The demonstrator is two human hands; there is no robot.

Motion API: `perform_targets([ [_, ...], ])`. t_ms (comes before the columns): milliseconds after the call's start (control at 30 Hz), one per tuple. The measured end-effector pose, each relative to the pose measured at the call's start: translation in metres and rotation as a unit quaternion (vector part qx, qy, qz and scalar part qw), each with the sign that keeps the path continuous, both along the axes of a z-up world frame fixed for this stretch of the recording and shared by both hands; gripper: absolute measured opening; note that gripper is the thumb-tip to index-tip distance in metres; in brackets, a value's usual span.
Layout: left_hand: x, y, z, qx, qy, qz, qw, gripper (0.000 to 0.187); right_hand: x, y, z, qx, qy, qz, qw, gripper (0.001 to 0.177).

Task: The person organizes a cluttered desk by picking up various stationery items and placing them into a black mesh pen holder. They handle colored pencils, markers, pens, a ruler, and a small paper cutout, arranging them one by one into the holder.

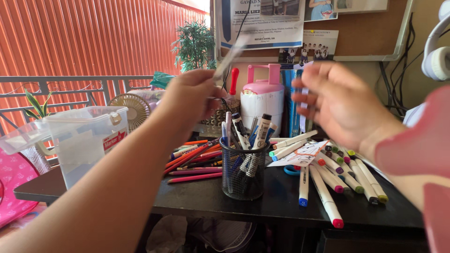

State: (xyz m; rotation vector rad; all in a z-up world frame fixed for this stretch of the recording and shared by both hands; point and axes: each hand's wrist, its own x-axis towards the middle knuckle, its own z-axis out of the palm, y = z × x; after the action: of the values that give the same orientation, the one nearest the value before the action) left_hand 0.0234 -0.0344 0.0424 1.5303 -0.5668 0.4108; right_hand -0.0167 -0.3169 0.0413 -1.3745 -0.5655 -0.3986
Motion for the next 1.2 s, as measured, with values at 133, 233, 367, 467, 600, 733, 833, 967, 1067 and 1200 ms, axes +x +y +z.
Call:
perform_targets([
  [133, 0.016, 0.021, -0.020, -0.027, 0.091, 0.062, 0.994, 0.013, -0.003, -0.006, -0.038, 0.004, 0.077, -0.043, 0.996, 0.029],
  [233, 0.023, 0.014, -0.041, 0.057, 0.101, 0.106, 0.988, 0.025, 0.002, -0.001, -0.065, 0.014, 0.126, -0.043, 0.991, 0.030],
  [367, 0.026, -0.008, -0.051, 0.134, 0.033, 0.102, 0.985, 0.036, 0.004, 0.008, -0.080, -0.057, 0.165, -0.079, 0.981, 0.038],
  [467, 0.031, -0.021, -0.039, 0.192, -0.026, 0.142, 0.971, 0.038, 0.005, 0.019, -0.080, -0.082, 0.160, -0.067, 0.981, 0.043],
  [600, 0.036, -0.029, -0.027, 0.194, -0.008, 0.143, 0.970, 0.043, 0.008, 0.029, -0.073, -0.129, 0.140, -0.064, 0.980, 0.052],
  [733, 0.044, -0.027, -0.020, 0.282, -0.055, 0.187, 0.939, 0.047, 0.013, 0.038, -0.066, -0.167, 0.126, -0.068, 0.976, 0.062],
  [833, 0.046, -0.025, -0.020, 0.307, -0.068, 0.217, 0.924, 0.049, 0.020, 0.043, -0.065, -0.155, 0.084, -0.037, 0.984, 0.071],
  [967, 0.042, -0.026, -0.026, 0.176, -0.003, 0.120, 0.977, 0.044, 0.035, 0.049, -0.063, -0.168, 0.032, -0.004, 0.985, 0.071],
  [1067, 0.043, -0.024, -0.024, 0.174, -0.063, 0.099, 0.978, 0.041, 0.041, 0.049, -0.059, -0.192, 0.078, -0.025, 0.978, 0.062],
  [1200, 0.050, -0.018, -0.001, 0.227, -0.180, 0.155, 0.945, 0.039, 0.041, 0.051, -0.060, -0.195, 0.016, -0.025, 0.980, 0.068],
])
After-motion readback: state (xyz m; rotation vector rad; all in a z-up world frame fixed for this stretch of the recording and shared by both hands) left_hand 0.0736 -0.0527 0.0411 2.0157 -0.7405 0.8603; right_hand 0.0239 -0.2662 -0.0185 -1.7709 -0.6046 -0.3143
